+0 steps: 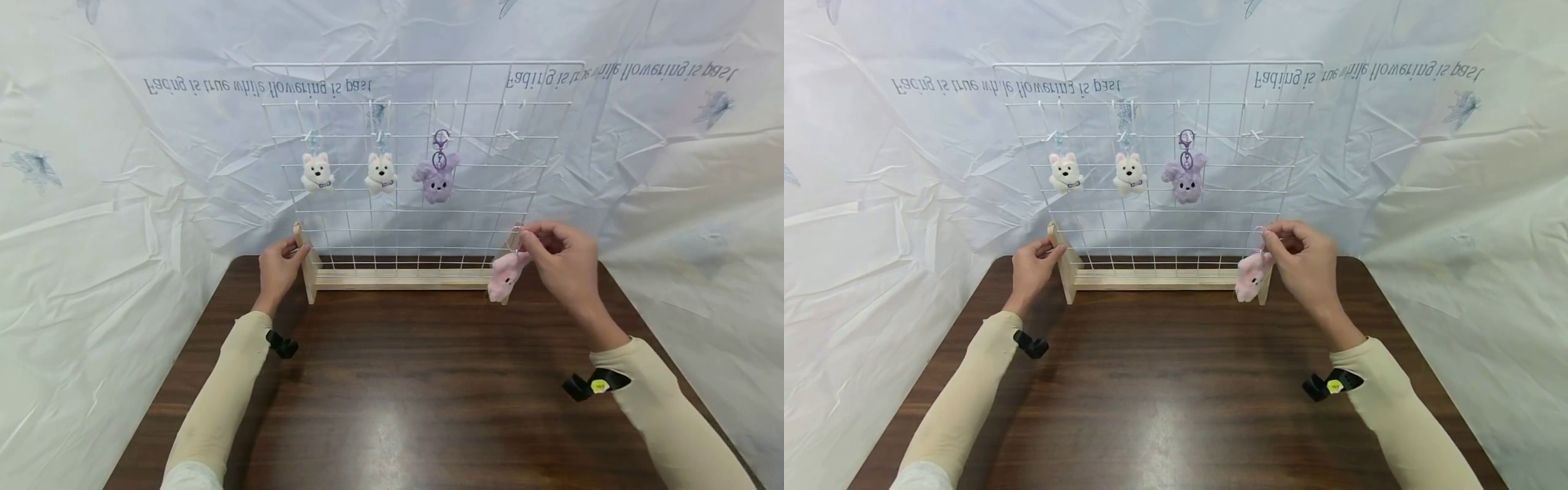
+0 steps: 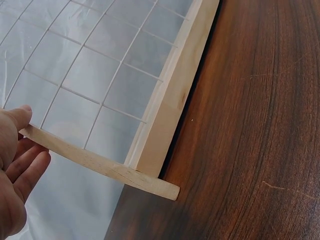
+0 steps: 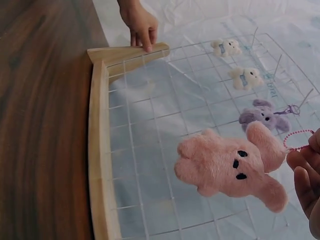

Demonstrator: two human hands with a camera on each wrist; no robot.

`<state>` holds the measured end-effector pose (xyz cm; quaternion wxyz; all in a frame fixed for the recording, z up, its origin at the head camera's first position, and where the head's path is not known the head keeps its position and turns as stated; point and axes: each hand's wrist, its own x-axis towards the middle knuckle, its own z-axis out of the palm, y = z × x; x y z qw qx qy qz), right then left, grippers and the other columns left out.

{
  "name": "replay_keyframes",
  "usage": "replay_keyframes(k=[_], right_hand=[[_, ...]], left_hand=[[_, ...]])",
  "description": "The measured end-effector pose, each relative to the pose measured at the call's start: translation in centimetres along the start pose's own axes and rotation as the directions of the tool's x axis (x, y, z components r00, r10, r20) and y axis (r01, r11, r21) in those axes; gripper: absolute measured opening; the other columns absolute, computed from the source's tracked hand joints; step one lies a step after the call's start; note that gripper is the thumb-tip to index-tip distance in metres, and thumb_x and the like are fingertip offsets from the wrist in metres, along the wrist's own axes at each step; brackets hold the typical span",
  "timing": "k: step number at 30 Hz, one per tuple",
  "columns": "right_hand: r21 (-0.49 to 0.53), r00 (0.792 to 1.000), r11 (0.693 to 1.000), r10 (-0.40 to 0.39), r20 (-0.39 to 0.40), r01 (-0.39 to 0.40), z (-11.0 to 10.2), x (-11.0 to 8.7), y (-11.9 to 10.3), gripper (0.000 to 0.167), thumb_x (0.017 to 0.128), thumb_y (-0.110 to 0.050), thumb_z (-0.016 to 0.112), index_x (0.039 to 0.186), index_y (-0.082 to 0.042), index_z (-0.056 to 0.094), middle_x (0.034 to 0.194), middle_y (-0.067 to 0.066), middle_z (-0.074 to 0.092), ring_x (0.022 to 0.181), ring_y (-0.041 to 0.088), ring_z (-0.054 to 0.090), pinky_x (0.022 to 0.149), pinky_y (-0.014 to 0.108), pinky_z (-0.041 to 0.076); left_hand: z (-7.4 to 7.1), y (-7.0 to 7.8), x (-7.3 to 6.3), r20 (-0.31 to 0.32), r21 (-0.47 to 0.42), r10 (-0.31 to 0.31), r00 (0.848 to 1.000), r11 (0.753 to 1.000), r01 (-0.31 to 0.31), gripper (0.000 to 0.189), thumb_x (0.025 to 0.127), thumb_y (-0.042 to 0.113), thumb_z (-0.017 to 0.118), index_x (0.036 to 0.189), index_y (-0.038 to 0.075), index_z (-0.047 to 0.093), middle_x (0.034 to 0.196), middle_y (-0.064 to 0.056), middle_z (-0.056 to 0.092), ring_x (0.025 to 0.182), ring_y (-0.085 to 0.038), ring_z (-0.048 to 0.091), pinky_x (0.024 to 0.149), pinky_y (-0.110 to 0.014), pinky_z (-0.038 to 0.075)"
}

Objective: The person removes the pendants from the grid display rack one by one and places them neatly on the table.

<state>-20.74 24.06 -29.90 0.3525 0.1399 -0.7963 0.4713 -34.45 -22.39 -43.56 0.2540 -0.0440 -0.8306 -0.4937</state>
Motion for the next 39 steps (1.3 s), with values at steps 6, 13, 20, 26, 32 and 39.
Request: replay_keyframes(k=[6, 13, 20, 26, 32, 39], right_hand=[[-0.046, 1.0, 0.999, 0.016, 0.02, -0.015, 0.2, -1.6, 0.8, 0.008, 0.093, 0.001, 0.071, 0.094, 0.009, 0.073, 0.077, 0.016, 0.07, 0.062, 0.005, 0.062, 0.054, 0.011, 0.044], [-0.069, 0.997, 0.996, 0.054, 0.049, -0.051, 0.5, -3.3, 1.6, 0.008, 0.094, 0.0, 0.071, 0.096, 0.008, 0.073, 0.078, 0.022, 0.071, 0.063, 0.004, 0.064, 0.054, 0.01, 0.044], [-0.045, 0.994, 0.996, 0.075, 0.083, -0.072, 0.6, -4.8, 2.9, 0.007, 0.094, 0.0, 0.071, 0.096, 0.008, 0.072, 0.081, 0.023, 0.072, 0.067, 0.017, 0.068, 0.055, 0.011, 0.049], [-0.061, 0.992, 0.994, 0.093, 0.085, -0.088, 0.7, -6.0, 3.6, 0.006, 0.092, 0.003, 0.073, 0.095, 0.008, 0.073, 0.078, 0.022, 0.071, 0.065, 0.002, 0.063, 0.055, 0.011, 0.047], [-0.087, 0.985, 0.99, 0.124, 0.12, -0.115, 0.6, -7.2, 4.3, 0.005, 0.093, 0.001, 0.073, 0.096, 0.005, 0.073, 0.077, 0.019, 0.072, 0.063, 0.011, 0.064, 0.054, 0.012, 0.047], [-0.125, 0.972, 0.979, 0.179, 0.15, -0.16, 0.4, -9.2, 7.8, 0.004, 0.095, -0.008, 0.074, 0.098, -0.006, 0.075, 0.078, 0.01, 0.074, 0.065, 0.009, 0.064, 0.054, 0.014, 0.046]], left_hand=[[0.0, 0.0, 0.0, 0.0, -0.003, -0.001, 1.0, 1.0, 0.001, 0.039, 0.096, 0.025, 0.075, 0.124, -0.002, 0.071, 0.115, -0.021, 0.074, 0.106, -0.031, 0.073, 0.086, -0.048, 0.06], [0.0, -0.3, 0.0, -0.004, -0.006, 0.017, 1.0, 1.0, -0.017, 0.04, 0.096, 0.026, 0.074, 0.124, -0.003, 0.071, 0.114, -0.022, 0.074, 0.106, -0.032, 0.073, 0.086, -0.048, 0.06], [0.0, -0.3, -0.1, -0.001, 0.001, 0.007, 1.0, 1.0, -0.007, 0.041, 0.097, 0.028, 0.074, 0.124, -0.002, 0.071, 0.115, -0.022, 0.074, 0.105, -0.032, 0.073, 0.085, -0.048, 0.06], [0.1, -0.3, 0.1, -0.003, -0.007, 0.001, 1.0, 1.0, -0.001, 0.041, 0.097, 0.028, 0.074, 0.125, -0.002, 0.071, 0.116, -0.021, 0.073, 0.108, -0.031, 0.073, 0.087, -0.047, 0.06], [0.1, -0.2, 0.1, -0.006, -0.006, -0.001, 1.0, 1.0, 0.001, 0.04, 0.096, 0.027, 0.075, 0.124, -0.001, 0.071, 0.115, -0.021, 0.074, 0.106, -0.031, 0.073, 0.086, -0.047, 0.06], [0.1, -0.1, 0.0, 0.0, 0.013, 0.0, 1.0, 1.0, 0.0, 0.04, 0.097, 0.028, 0.073, 0.125, -0.001, 0.071, 0.117, -0.021, 0.073, 0.107, -0.031, 0.073, 0.087, -0.048, 0.06]])
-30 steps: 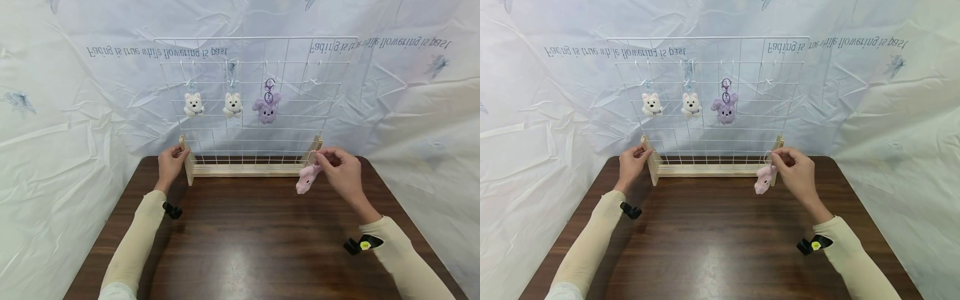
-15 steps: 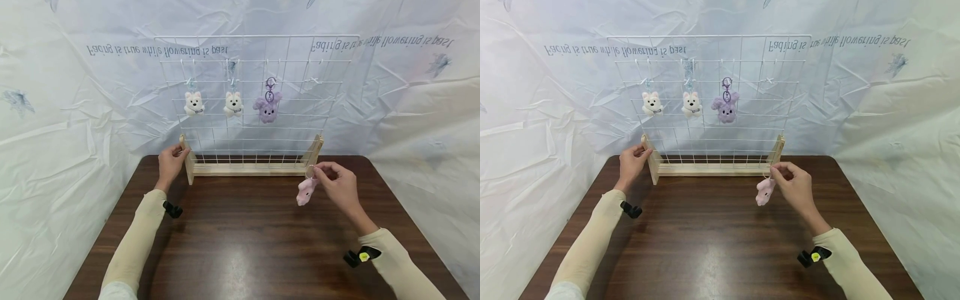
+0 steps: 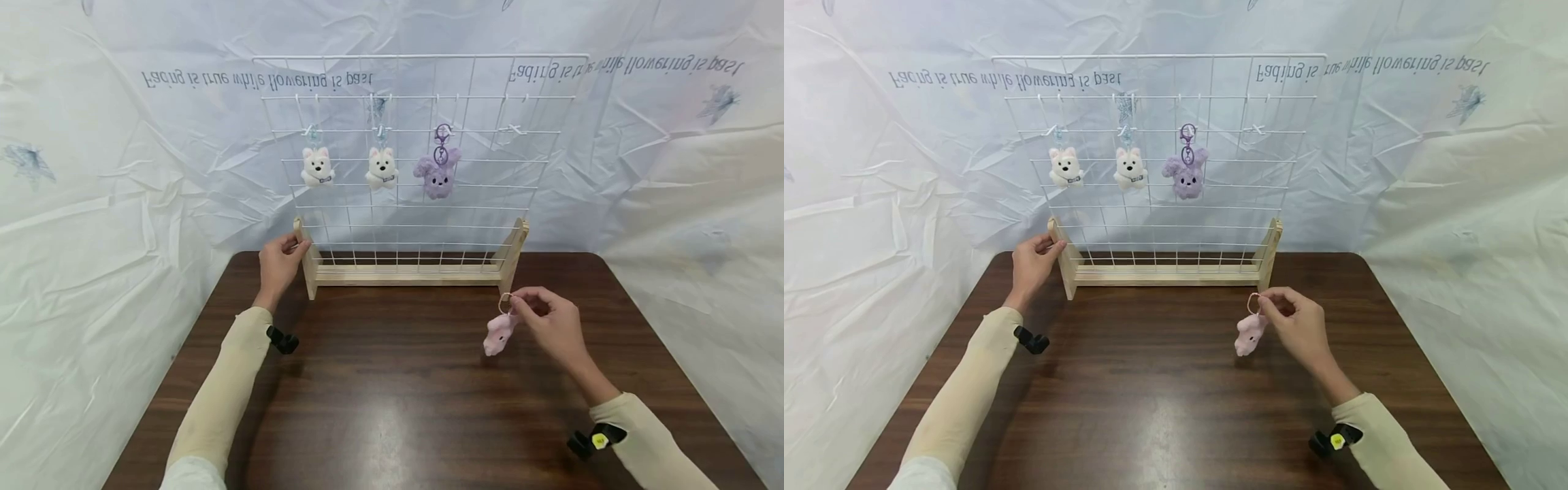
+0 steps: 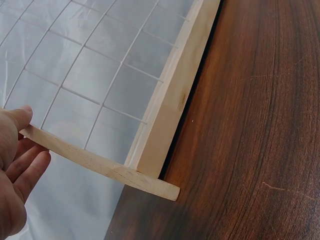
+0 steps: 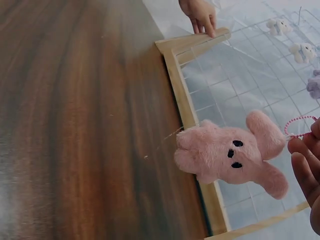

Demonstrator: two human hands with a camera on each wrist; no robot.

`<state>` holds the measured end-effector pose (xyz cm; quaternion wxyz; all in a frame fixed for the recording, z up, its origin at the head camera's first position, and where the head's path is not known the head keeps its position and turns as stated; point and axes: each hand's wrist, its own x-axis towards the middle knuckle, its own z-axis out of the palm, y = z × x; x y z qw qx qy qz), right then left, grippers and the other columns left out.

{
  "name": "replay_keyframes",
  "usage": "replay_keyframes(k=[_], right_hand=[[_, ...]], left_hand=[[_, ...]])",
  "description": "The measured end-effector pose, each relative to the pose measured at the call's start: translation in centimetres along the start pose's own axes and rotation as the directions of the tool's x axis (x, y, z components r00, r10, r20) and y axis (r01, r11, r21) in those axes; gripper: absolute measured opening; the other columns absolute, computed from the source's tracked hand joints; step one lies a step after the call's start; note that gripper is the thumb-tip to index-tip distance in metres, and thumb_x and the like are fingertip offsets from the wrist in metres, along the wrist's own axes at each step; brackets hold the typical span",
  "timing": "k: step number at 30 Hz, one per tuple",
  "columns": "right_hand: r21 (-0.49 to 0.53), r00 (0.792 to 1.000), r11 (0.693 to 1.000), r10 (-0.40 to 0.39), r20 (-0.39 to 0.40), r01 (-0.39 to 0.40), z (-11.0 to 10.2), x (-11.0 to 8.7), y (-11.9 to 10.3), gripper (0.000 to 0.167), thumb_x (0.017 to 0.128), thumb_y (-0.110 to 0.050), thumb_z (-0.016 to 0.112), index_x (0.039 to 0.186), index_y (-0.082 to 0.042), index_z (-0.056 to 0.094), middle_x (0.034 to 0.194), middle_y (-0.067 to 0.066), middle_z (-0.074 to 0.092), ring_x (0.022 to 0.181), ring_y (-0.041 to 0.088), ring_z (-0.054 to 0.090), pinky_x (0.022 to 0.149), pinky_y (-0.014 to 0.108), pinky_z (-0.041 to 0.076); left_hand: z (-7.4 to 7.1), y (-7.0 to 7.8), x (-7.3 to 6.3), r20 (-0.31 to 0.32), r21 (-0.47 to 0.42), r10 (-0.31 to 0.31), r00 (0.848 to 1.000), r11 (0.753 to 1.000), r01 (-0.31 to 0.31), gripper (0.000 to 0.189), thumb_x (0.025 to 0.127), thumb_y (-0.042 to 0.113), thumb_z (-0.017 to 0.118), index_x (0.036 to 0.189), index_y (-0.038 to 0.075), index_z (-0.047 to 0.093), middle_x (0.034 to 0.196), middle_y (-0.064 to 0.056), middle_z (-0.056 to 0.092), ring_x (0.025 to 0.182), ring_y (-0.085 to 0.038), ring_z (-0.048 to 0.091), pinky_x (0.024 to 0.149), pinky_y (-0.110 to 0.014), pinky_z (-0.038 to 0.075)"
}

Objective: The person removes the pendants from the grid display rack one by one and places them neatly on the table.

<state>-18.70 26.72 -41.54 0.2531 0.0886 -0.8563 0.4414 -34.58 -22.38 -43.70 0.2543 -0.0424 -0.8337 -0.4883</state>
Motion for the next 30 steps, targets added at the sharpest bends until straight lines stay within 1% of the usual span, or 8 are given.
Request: replay_keyframes(k=[4, 6, 10, 15, 20, 22, 24, 30], right_hand=[[0.008, 1.0, 1.0, -0.002, 0.013, 0.001, 0.3, -0.7, 1.3, 0.004, 0.094, -0.01, 0.076, 0.098, -0.009, 0.076, 0.079, 0.007, 0.074, 0.065, 0.004, 0.063, 0.054, 0.014, 0.046], [0.023, 1.0, 1.0, -0.01, 0.02, 0.01, 0.4, -1.1, 1.7, 0.005, 0.093, -0.009, 0.076, 0.098, -0.007, 0.076, 0.079, 0.008, 0.074, 0.065, 0.003, 0.063, 0.054, 0.014, 0.047], [0.02, 0.999, 1.0, -0.013, 0.036, 0.013, 0.8, -1.7, 2.3, 0.005, 0.092, -0.008, 0.077, 0.097, -0.005, 0.076, 0.077, 0.006, 0.074, 0.064, 0.003, 0.063, 0.053, 0.014, 0.047], [0.021, 0.999, 1.0, -0.001, 0.054, 0.0, 1.4, -1.9, 3.2, 0.009, 0.093, -0.011, 0.077, 0.096, -0.002, 0.075, 0.077, 0.004, 0.074, 0.063, 0.004, 0.064, 0.054, 0.014, 0.048], [0.017, 0.998, 1.0, 0.0, 0.065, -0.001, 1.8, -1.8, 3.8, 0.005, 0.094, -0.011, 0.076, 0.096, -0.006, 0.075, 0.077, 0.004, 0.074, 0.062, 0.012, 0.067, 0.054, 0.016, 0.052], [0.011, 0.998, 1.0, 0.002, 0.066, -0.003, 1.9, -1.6, 3.9, 0.004, 0.093, -0.011, 0.077, 0.096, -0.009, 0.075, 0.077, 0.004, 0.073, 0.061, 0.015, 0.066, 0.053, 0.017, 0.052], [0.001, 0.997, 1.0, 0.005, 0.073, -0.005, 2.1, -1.3, 4.1, 0.004, 0.094, -0.013, 0.077, 0.096, -0.01, 0.076, 0.077, 0.003, 0.073, 0.061, 0.015, 0.066, 0.054, 0.016, 0.052], [-0.008, 0.993, 1.0, 0.021, 0.117, -0.02, 2.9, -0.4, 4.8, 0.01, 0.096, -0.021, 0.074, 0.099, -0.011, 0.075, 0.079, 0.002, 0.074, 0.066, 0.027, 0.069, 0.055, 0.018, 0.053]], left_hand=[[-0.1, 0.0, 0.0, 0.002, -0.004, 0.003, 1.0, 1.0, -0.003, 0.04, 0.098, 0.028, 0.073, 0.126, -0.001, 0.071, 0.117, -0.021, 0.073, 0.107, -0.032, 0.073, 0.087, -0.049, 0.06], [-0.1, -0.1, 0.0, 0.003, 0.0, 0.006, 1.0, 1.0, -0.006, 0.04, 0.098, 0.029, 0.072, 0.126, 0.0, 0.071, 0.117, -0.021, 0.073, 0.108, -0.032, 0.073, 0.088, -0.049, 0.059], [-0.2, -0.2, 0.0, 0.001, 0.008, 0.007, 1.0, 1.0, -0.007, 0.041, 0.098, 0.03, 0.071, 0.126, 0.0, 0.071, 0.117, -0.021, 0.073, 0.108, -0.032, 0.072, 0.088, -0.05, 0.059], [-0.2, -0.3, -0.1, 0.007, -0.003, 0.0, 1.0, 1.0, 0.0, 0.041, 0.098, 0.029, 0.072, 0.126, 0.0, 0.071, 0.118, -0.02, 0.073, 0.109, -0.032, 0.072, 0.089, -0.049, 0.059], [-0.1, -0.3, -0.3, 0.012, -0.007, -0.003, 1.0, 1.0, 0.004, 0.041, 0.098, 0.03, 0.072, 0.126, 0.0, 0.07, 0.118, -0.021, 0.073, 0.109, -0.032, 0.072, 0.089, -0.05, 0.059], [-0.1, -0.3, -0.3, 0.017, -0.007, -0.004, 1.0, 1.0, 0.004, 0.042, 0.098, 0.03, 0.072, 0.127, 0.0, 0.07, 0.119, -0.021, 0.073, 0.109, -0.033, 0.072, 0.089, -0.05, 0.059], [-0.1, -0.2, -0.3, 0.017, -0.006, -0.003, 1.0, 1.0, 0.003, 0.042, 0.098, 0.03, 0.072, 0.127, 0.0, 0.07, 0.119, -0.021, 0.073, 0.109, -0.033, 0.072, 0.089, -0.051, 0.059], [-0.1, -0.1, -0.1, 0.009, 0.001, 0.006, 1.0, 1.0, -0.006, 0.041, 0.098, 0.03, 0.072, 0.127, 0.001, 0.071, 0.118, -0.021, 0.073, 0.109, -0.033, 0.072, 0.089, -0.05, 0.059]])
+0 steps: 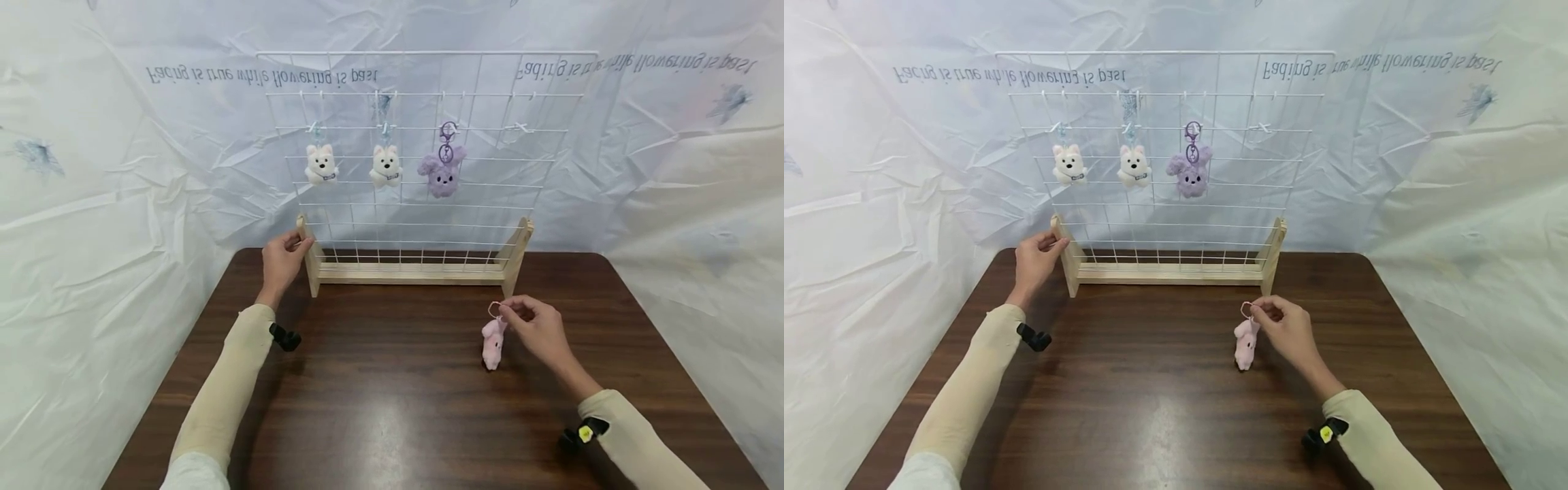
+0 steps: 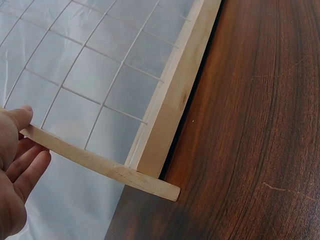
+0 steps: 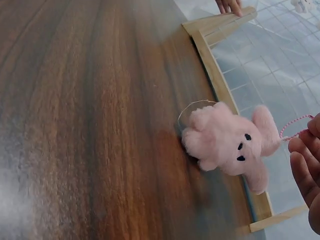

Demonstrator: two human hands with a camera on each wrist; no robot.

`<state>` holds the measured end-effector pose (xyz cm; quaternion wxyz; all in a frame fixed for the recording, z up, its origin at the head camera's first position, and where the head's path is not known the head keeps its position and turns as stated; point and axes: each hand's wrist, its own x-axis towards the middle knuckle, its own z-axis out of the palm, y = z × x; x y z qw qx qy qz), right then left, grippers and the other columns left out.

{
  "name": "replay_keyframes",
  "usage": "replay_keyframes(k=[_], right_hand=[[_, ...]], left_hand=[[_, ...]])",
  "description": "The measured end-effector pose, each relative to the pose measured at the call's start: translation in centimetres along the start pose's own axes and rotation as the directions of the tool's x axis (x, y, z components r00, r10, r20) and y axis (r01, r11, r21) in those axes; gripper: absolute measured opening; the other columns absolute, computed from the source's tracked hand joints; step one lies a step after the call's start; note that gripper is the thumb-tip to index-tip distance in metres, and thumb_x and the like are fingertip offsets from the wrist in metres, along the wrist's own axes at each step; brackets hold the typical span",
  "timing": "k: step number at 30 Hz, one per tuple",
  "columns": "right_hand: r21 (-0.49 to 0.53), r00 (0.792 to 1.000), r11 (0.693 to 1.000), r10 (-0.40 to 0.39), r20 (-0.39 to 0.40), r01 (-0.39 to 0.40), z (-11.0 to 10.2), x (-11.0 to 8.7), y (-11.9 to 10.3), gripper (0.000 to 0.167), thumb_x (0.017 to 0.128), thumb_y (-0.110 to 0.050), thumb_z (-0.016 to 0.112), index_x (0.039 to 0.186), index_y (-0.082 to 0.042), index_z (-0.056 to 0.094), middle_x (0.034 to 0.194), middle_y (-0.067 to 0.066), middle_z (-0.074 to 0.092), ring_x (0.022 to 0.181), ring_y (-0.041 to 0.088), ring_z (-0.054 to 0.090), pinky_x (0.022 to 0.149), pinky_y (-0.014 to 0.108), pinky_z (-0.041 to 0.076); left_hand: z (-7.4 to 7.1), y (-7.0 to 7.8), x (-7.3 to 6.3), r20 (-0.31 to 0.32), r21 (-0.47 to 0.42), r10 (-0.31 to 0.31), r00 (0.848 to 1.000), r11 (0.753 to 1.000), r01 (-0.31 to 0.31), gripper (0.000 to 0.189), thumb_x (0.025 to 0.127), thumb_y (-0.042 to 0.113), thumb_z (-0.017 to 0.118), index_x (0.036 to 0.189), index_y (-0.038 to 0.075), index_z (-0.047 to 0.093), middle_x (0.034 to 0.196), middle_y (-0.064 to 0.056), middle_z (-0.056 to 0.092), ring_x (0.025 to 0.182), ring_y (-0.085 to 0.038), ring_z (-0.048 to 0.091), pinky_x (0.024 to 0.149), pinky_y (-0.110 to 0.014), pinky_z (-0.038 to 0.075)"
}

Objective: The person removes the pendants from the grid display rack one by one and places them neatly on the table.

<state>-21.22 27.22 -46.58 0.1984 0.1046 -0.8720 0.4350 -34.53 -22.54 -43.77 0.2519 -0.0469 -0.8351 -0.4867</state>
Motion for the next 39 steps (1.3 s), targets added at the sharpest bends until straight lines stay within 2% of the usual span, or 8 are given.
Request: replay_keyframes(k=[2, 7, 10, 22, 26, 31, 39], right_hand=[[0.001, 1.0, 1.0, 0.001, 0.017, -0.001, 0.4, 0.3, 0.3, 0.011, 0.097, -0.021, 0.074, 0.099, -0.011, 0.075, 0.08, 0.002, 0.074, 0.068, 0.027, 0.07, 0.057, 0.017, 0.053], [-0.007, 0.999, 1.0, 0.004, 0.042, -0.004, 1.5, 0.9, 1.0, 0.009, 0.098, -0.022, 0.073, 0.098, -0.013, 0.075, 0.082, 0.001, 0.075, 0.072, 0.009, 0.068, 0.063, 0.015, 0.053], [-0.017, 0.999, 1.0, 0.008, 0.04, -0.007, 2.0, 1.2, 1.4, 0.01, 0.097, -0.022, 0.073, 0.097, -0.013, 0.075, 0.082, 0.0, 0.075, 0.072, 0.003, 0.066, 0.063, 0.014, 0.052], [-0.075, 0.998, 0.997, 0.021, 0.058, -0.017, 3.2, 2.6, 3.2, 0.013, 0.098, -0.024, 0.073, 0.1, -0.011, 0.076, 0.084, 0.002, 0.076, 0.072, 0.002, 0.064, 0.061, 0.015, 0.049], [-0.096, 0.998, 0.995, 0.038, 0.054, -0.033, 3.3, 2.1, 3.8, 0.013, 0.098, -0.024, 0.073, 0.099, -0.012, 0.076, 0.084, 0.001, 0.075, 0.072, 0.002, 0.063, 0.062, 0.015, 0.049], [-0.095, 0.996, 0.995, 0.028, 0.08, -0.02, 3.6, 1.6, 4.3, 0.012, 0.098, -0.024, 0.073, 0.1, -0.012, 0.076, 0.085, 0.0, 0.075, 0.072, 0.002, 0.064, 0.063, 0.015, 0.05], [-0.079, 0.995, 0.997, -0.006, 0.096, 0.013, 4.7, 3.0, 4.3, 0.011, 0.097, -0.025, 0.073, 0.099, -0.015, 0.077, 0.085, -0.002, 0.075, 0.073, 0.003, 0.064, 0.064, 0.018, 0.05]], left_hand=[[-0.2, 0.1, 0.0, -0.004, -0.002, -0.001, 1.0, 1.0, 0.0, 0.041, 0.097, 0.029, 0.073, 0.126, 0.0, 0.071, 0.118, -0.021, 0.073, 0.108, -0.033, 0.072, 0.088, -0.05, 0.059], [-0.1, 0.1, 0.1, 0.0, -0.012, -0.004, 1.0, 1.0, 0.004, 0.04, 0.097, 0.027, 0.074, 0.126, 0.0, 0.071, 0.117, -0.021, 0.073, 0.108, -0.032, 0.072, 0.088, -0.05, 0.06], [0.1, -0.1, 0.1, -0.001, -0.017, -0.007, 1.0, 1.0, 0.007, 0.039, 0.096, 0.027, 0.074, 0.125, 0.001, 0.072, 0.116, -0.02, 0.074, 0.107, -0.031, 0.073, 0.088, -0.048, 0.06], [0.1, 0.0, 0.4, -0.031, -0.036, -0.002, 1.0, 0.999, 0.001, 0.038, 0.096, 0.024, 0.075, 0.125, -0.001, 0.071, 0.115, -0.02, 0.074, 0.107, -0.031, 0.073, 0.088, -0.047, 0.06], [0.5, 0.1, 0.4, 0.0, -0.062, 0.03, 1.0, 0.998, -0.03, 0.037, 0.096, 0.022, 0.075, 0.125, -0.001, 0.071, 0.116, -0.021, 0.074, 0.107, -0.032, 0.073, 0.089, -0.047, 0.06], [0.8, 0.1, -0.3, 0.02, -0.047, 0.02, 1.0, 0.999, -0.019, 0.038, 0.096, 0.023, 0.075, 0.127, 0.0, 0.071, 0.118, -0.02, 0.073, 0.106, -0.031, 0.073, 0.089, -0.047, 0.06], [-0.1, 0.0, -0.2, -0.007, -0.051, 0.023, 1.0, 0.998, -0.023, 0.038, 0.096, 0.026, 0.075, 0.126, 0.002, 0.071, 0.117, -0.019, 0.074, 0.107, -0.031, 0.073, 0.089, -0.046, 0.06]])
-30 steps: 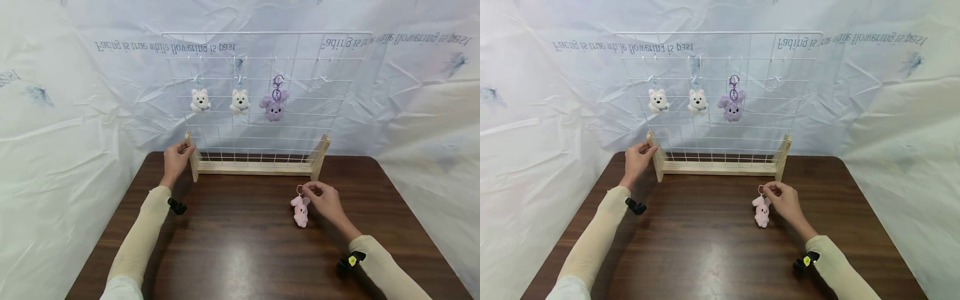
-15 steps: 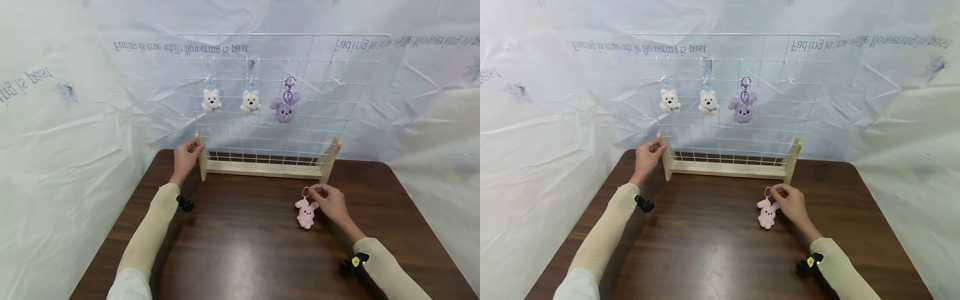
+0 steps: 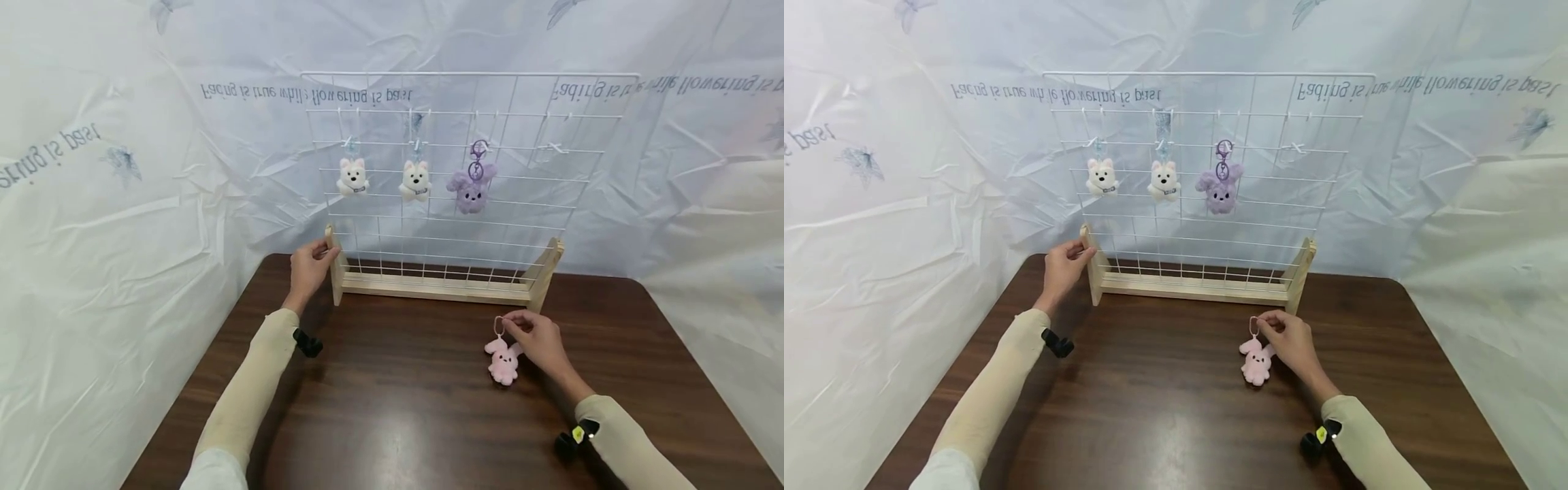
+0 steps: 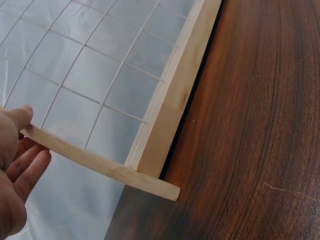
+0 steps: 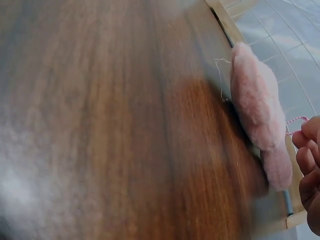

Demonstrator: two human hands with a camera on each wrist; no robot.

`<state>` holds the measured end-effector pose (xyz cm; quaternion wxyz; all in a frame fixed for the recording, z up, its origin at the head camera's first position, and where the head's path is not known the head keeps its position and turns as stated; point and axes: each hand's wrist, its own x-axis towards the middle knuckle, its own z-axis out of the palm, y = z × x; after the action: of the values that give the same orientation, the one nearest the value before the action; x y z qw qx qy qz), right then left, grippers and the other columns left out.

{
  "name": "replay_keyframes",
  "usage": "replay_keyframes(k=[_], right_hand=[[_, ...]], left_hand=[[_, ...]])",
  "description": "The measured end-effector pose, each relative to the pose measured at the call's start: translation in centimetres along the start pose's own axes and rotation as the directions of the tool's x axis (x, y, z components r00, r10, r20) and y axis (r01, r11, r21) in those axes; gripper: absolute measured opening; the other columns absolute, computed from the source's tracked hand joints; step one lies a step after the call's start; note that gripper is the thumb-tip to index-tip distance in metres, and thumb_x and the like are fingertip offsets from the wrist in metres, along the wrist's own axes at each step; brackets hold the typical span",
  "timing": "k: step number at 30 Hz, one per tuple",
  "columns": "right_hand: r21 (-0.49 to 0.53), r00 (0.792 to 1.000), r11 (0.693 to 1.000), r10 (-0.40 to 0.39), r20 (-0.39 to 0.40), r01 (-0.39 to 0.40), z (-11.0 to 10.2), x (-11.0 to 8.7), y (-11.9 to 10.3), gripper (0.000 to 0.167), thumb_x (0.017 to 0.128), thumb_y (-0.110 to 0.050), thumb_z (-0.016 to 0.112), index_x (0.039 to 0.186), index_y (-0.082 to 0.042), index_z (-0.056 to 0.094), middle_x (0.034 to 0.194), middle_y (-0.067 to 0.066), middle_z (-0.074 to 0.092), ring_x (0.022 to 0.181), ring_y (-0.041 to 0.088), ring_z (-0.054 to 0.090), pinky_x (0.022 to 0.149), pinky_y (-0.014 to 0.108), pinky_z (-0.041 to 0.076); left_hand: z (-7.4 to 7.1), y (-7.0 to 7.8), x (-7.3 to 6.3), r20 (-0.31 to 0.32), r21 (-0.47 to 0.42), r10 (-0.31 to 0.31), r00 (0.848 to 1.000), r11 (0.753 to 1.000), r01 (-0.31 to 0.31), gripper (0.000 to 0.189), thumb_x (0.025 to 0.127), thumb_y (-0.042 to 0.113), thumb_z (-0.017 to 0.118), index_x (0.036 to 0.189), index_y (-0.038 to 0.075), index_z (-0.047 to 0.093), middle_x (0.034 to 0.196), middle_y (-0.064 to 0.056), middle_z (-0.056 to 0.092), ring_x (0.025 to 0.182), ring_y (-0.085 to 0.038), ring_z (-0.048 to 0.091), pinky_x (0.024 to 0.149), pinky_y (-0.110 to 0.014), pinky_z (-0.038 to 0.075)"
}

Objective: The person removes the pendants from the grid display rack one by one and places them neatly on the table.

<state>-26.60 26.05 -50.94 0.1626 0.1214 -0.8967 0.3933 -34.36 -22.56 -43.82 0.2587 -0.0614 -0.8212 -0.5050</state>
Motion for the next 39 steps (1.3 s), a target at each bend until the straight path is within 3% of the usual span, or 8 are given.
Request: replay_keyframes(k=[11, 28, 39], right_hand=[[-0.021, 0.998, 0.999, 0.027, 0.062, -0.025, 1.1, 0.5, 0.2, 0.009, 0.096, -0.023, 0.074, 0.098, -0.015, 0.079, 0.084, -0.003, 0.075, 0.073, 0.006, 0.064, 0.065, 0.023, 0.051], [-0.069, 0.996, 0.997, 0.036, 0.084, -0.031, 1.2, 0.9, 0.8, 0.009, 0.095, -0.019, 0.075, 0.098, -0.013, 0.08, 0.083, -0.002, 0.075, 0.071, 0.01, 0.064, 0.062, 0.025, 0.049], [-0.08, 0.998, 0.996, 0.032, 0.055, -0.027, -0.9, 1.5, 0.3, 0.022, 0.098, -0.027, 0.072, 0.109, -0.009, 0.079, 0.093, 0.005, 0.078, 0.082, 0.019, 0.071, 0.066, 0.029, 0.054]], left_hand=[[-1.0, -0.2, -0.9, -0.014, 0.038, -0.031, 0.999, 0.999, 0.032, 0.041, 0.096, 0.027, 0.075, 0.128, 0.002, 0.07, 0.118, -0.019, 0.073, 0.109, -0.031, 0.072, 0.088, -0.048, 0.06], [-0.6, -0.1, -0.3, -0.022, 0.017, -0.018, 1.0, 1.0, 0.018, 0.039, 0.095, 0.027, 0.076, 0.125, 0.001, 0.071, 0.116, -0.019, 0.074, 0.107, -0.029, 0.073, 0.087, -0.047, 0.06], [0.1, 0.1, 0.1, -0.013, 0.006, -0.012, 1.0, 1.0, 0.012, 0.038, 0.095, 0.024, 0.076, 0.124, 0.0, 0.072, 0.116, -0.02, 0.074, 0.107, -0.031, 0.073, 0.086, -0.049, 0.061]])
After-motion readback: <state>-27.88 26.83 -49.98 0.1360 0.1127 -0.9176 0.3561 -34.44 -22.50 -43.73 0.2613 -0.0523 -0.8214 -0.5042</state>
